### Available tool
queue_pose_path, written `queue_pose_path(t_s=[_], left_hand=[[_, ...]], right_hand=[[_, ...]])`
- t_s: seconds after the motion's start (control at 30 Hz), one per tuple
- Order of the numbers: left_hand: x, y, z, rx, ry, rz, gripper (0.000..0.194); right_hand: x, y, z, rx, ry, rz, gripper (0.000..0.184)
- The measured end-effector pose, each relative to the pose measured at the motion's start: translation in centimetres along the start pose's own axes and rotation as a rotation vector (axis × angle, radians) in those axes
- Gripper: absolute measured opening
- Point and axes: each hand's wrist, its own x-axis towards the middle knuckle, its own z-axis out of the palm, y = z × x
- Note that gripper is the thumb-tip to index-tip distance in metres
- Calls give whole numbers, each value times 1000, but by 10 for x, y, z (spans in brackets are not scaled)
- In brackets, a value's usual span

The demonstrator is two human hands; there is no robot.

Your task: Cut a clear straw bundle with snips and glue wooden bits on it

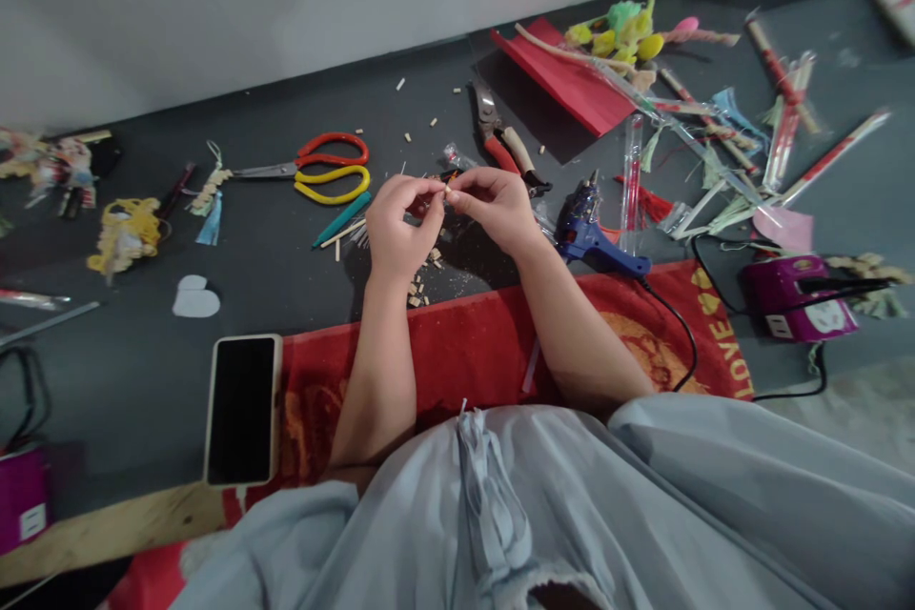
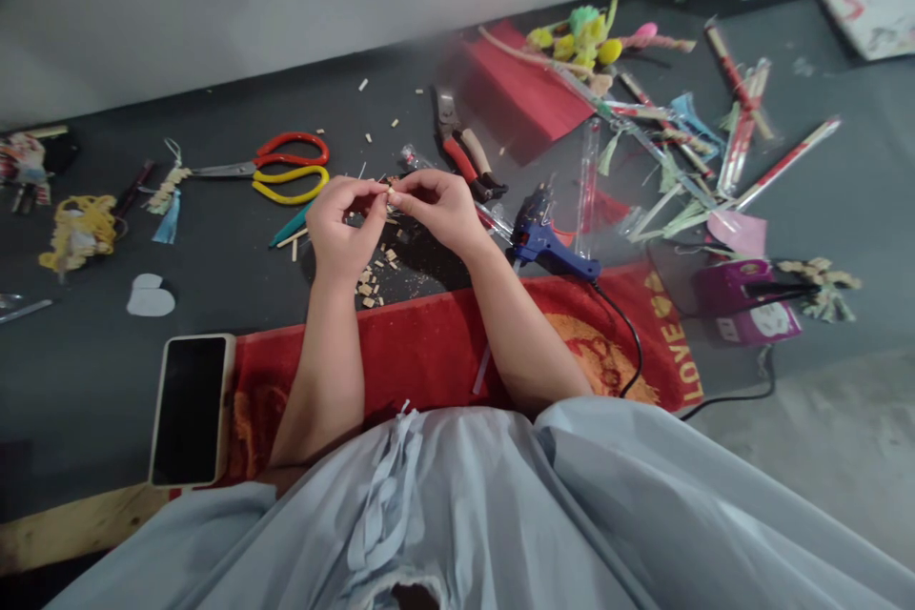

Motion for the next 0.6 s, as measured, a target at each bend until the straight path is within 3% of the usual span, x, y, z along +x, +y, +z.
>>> queue_pose_path(t_s=[0.4, 0.6], left_hand=[[-4, -4, 0, 151, -40, 59, 15], [-5, 3, -1, 290, -116, -41, 11]], right_hand=[[-1, 2, 0, -109, 20, -13, 37], [-3, 5, -1, -198, 30, -43, 38]])
